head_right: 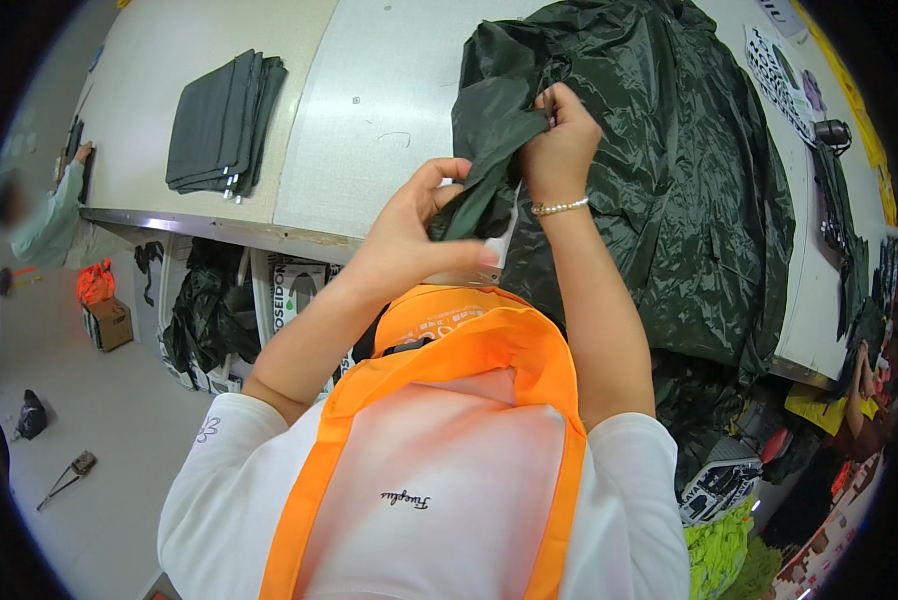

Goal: The person folds a dark green jacket on a white table. They smooth the fabric, fold the sleeves inward, fold the jacket in half, then in half again, and place it on a stack of similar folded jackets. The person also handles printed packaging materials labeled 'POSEIDON' and places them on the table.

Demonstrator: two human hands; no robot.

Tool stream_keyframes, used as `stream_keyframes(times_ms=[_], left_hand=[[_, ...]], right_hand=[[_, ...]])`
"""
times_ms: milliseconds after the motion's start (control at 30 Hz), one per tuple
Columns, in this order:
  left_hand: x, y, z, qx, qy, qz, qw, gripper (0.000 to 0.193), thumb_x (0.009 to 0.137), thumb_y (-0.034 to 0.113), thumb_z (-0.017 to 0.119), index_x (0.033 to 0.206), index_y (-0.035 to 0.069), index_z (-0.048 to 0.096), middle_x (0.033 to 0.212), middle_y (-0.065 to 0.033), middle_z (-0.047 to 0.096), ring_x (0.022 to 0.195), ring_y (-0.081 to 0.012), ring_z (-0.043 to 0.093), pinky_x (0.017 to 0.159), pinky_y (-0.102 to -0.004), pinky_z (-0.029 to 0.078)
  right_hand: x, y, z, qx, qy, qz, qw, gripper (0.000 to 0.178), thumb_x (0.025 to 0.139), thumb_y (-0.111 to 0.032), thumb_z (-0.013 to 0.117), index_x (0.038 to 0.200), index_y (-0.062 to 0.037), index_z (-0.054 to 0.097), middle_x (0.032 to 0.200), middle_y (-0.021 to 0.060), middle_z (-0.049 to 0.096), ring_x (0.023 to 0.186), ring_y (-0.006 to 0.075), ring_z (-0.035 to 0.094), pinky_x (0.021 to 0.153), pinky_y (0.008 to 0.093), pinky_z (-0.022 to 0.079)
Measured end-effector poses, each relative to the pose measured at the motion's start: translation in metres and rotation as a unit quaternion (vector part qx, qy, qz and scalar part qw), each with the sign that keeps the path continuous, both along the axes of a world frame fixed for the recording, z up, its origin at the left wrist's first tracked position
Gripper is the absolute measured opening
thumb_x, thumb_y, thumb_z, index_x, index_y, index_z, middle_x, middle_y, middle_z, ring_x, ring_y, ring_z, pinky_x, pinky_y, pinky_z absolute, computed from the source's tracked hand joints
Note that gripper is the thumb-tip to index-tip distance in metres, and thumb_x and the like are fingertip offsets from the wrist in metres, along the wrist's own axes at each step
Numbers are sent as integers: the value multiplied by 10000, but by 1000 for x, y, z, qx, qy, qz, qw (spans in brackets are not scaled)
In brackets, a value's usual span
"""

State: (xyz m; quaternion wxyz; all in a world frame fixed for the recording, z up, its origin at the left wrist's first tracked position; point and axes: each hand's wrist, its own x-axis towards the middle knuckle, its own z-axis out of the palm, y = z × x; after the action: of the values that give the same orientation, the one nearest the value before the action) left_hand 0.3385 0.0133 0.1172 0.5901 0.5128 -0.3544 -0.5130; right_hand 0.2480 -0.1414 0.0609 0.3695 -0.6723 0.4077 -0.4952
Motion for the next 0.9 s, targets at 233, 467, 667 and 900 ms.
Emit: stream_keyframes(times_ms=[233, 467, 667, 900], left_hand=[[108, -50, -60, -39, -345, 347, 871, 108, 675, -32, 607, 770, 13, 584, 610, -46, 573, 597, -97, 542, 553, -256, 429], [19, 1, -10, -42, -346, 101, 932, 152, 687, -8, 641, 759, 24, 511, 611, -24, 495, 565, -93, 467, 531, -260, 398], [56, -7, -15, -24, -266, 237, 934, 216, 709, -104, 598, 744, 55, 455, 631, 44, 433, 556, -17, 399, 502, -168, 345], [58, 10, -1, -31, -465, 294, 835, 227, 664, -79, 633, 787, 27, 474, 640, -10, 475, 527, -74, 427, 510, -208, 378]], right_hand=[[6, 104, 47, 145, 77, 356, 920, 197, 725, -77, 720, 779, -27, 537, 644, -7, 493, 579, 46, 441, 513, 209, 384], [-38, 0, 20, -113, -28, -51, 992, 222, 650, 51, 661, 799, -55, 534, 629, -25, 468, 560, 49, 412, 518, 184, 362], [-42, 58, 32, -3, 77, 15, 997, 243, 709, 23, 666, 885, -57, 519, 572, -12, 484, 504, 34, 408, 498, 180, 353], [-68, 64, 49, -59, 130, -39, 989, 336, 691, 113, 569, 977, -60, 541, 568, -8, 500, 478, 49, 433, 483, 187, 377]])
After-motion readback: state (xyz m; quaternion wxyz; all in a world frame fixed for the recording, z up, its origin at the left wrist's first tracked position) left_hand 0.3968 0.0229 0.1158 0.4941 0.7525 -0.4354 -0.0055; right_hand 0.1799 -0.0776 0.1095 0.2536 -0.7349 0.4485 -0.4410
